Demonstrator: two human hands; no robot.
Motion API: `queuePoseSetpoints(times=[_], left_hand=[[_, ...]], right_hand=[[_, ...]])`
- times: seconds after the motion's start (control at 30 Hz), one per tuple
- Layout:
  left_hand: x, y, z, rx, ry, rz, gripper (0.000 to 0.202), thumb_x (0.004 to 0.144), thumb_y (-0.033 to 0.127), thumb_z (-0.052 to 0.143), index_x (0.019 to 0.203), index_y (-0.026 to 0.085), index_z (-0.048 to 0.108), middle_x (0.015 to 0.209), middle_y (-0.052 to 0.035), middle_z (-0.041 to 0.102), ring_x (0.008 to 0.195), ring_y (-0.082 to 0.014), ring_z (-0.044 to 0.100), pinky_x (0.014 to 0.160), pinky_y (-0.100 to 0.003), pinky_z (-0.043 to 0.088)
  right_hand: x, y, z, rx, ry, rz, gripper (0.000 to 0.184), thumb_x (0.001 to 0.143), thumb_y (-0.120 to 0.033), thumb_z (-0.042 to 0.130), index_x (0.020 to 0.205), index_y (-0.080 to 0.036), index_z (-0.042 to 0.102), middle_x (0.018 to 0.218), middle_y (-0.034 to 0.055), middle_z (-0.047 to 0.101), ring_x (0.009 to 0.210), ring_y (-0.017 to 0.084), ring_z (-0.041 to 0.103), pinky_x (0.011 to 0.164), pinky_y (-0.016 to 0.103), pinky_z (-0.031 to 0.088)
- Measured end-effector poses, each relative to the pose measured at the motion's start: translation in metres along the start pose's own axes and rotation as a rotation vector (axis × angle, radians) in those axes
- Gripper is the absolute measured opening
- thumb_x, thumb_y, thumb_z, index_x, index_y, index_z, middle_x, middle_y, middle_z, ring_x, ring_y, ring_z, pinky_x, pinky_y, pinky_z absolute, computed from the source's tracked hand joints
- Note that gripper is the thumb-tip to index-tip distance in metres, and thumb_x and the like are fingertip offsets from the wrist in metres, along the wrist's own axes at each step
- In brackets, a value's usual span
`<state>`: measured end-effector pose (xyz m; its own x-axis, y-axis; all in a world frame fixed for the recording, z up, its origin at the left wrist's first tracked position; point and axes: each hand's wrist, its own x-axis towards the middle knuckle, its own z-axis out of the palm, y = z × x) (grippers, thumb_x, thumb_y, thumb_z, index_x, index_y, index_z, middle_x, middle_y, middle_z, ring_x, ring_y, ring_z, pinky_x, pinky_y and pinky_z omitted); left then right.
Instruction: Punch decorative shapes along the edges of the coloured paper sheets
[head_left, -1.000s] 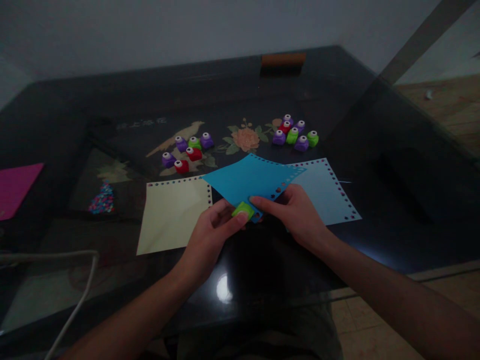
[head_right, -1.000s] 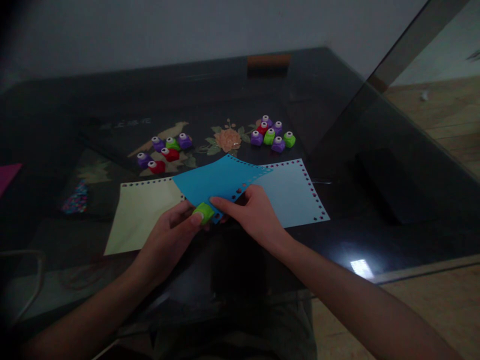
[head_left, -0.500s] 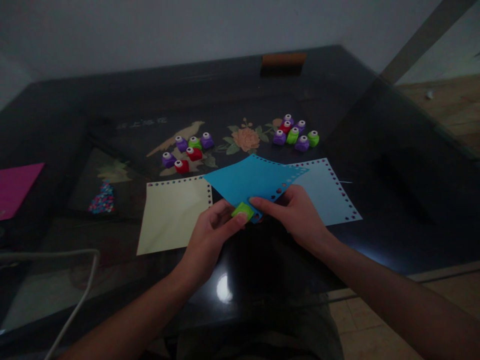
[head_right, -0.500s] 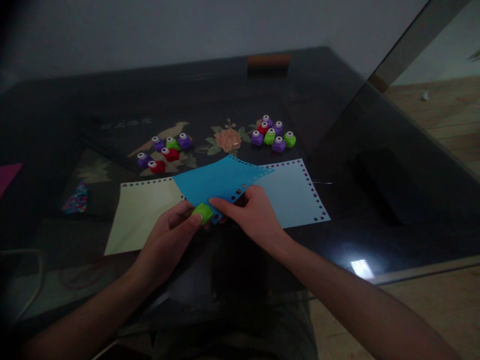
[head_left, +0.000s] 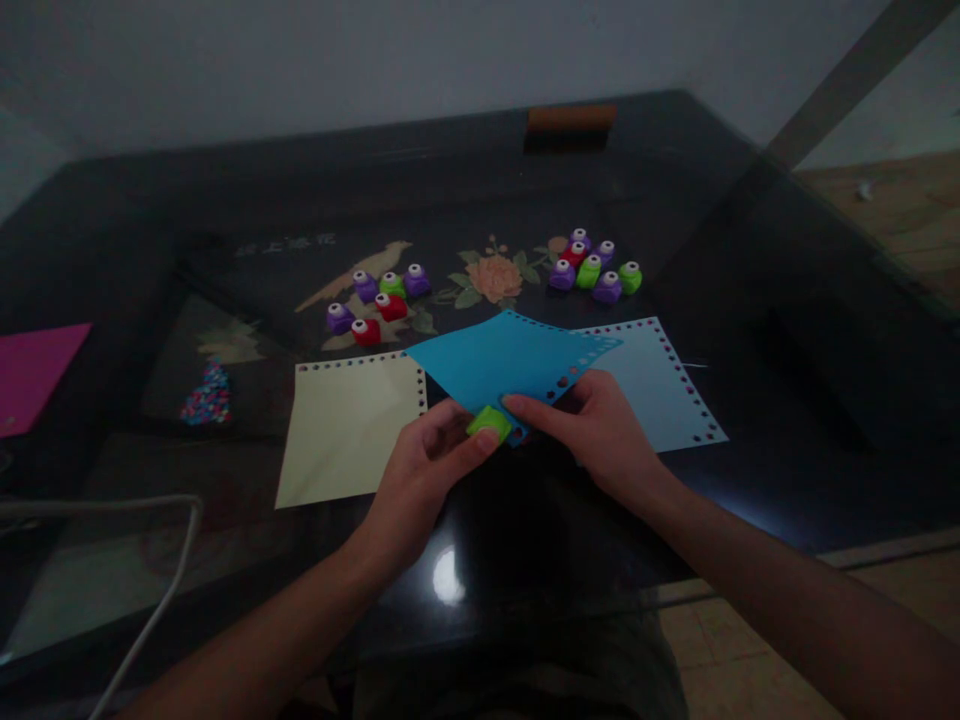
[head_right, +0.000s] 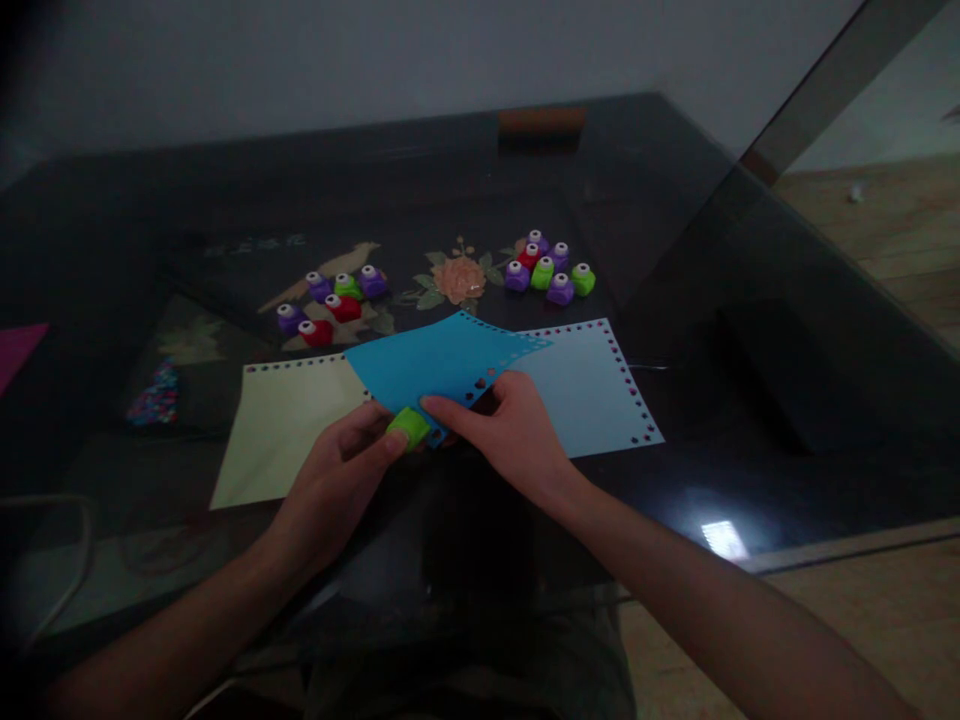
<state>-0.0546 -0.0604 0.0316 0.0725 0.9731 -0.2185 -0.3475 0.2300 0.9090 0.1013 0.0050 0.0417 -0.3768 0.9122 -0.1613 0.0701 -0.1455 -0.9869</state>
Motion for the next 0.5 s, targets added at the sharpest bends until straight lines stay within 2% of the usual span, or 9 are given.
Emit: queuePoseSetpoints(times=[0.13,0.3,0.5], left_hand=[[-0.0004,0.0005,0.0006,-0.004,0.006,-0.002,0.023,0.083,0.025,0.067,0.106,0.022,0.067,0.108,-0.003,0.071,0.099,-0.018,0.064,0.094,-0.031,0.045],[0.0006,-0.001,-0.0003,-0.009,0.004,0.007,0.026,0.083,0.024,0.068,0.109,0.022,0.067,0.111,-0.0033,0.07,0.101,-0.0182,0.064,0.096,-0.032,0.045],[0.0009,-0.0027,-0.0031,0.021,0.014,0.01,0.02,0.082,0.023,0.069,0.102,0.022,0.069,0.106,-0.0015,0.071,0.097,-0.016,0.065,0.091,-0.028,0.048]], right_hand=[[0.0,-0.0006,-0.0001,-0.033,0.002,-0.002,0.026,0.07,-0.038,0.073,0.062,-0.016,0.062,0.06,0.0006,0.065,0.054,0.014,0.057,0.052,0.025,0.046],[0.0004,0.0013,-0.0001,-0.034,0.008,-0.009,0.025,0.071,-0.038,0.072,0.066,-0.016,0.064,0.064,0.0016,0.068,0.056,0.015,0.059,0.056,0.027,0.048],[0.0,0.0032,-0.0005,-0.083,0.016,-0.01,0.024,0.072,-0.038,0.072,0.067,-0.016,0.066,0.064,0.0022,0.069,0.055,0.015,0.06,0.057,0.028,0.049]])
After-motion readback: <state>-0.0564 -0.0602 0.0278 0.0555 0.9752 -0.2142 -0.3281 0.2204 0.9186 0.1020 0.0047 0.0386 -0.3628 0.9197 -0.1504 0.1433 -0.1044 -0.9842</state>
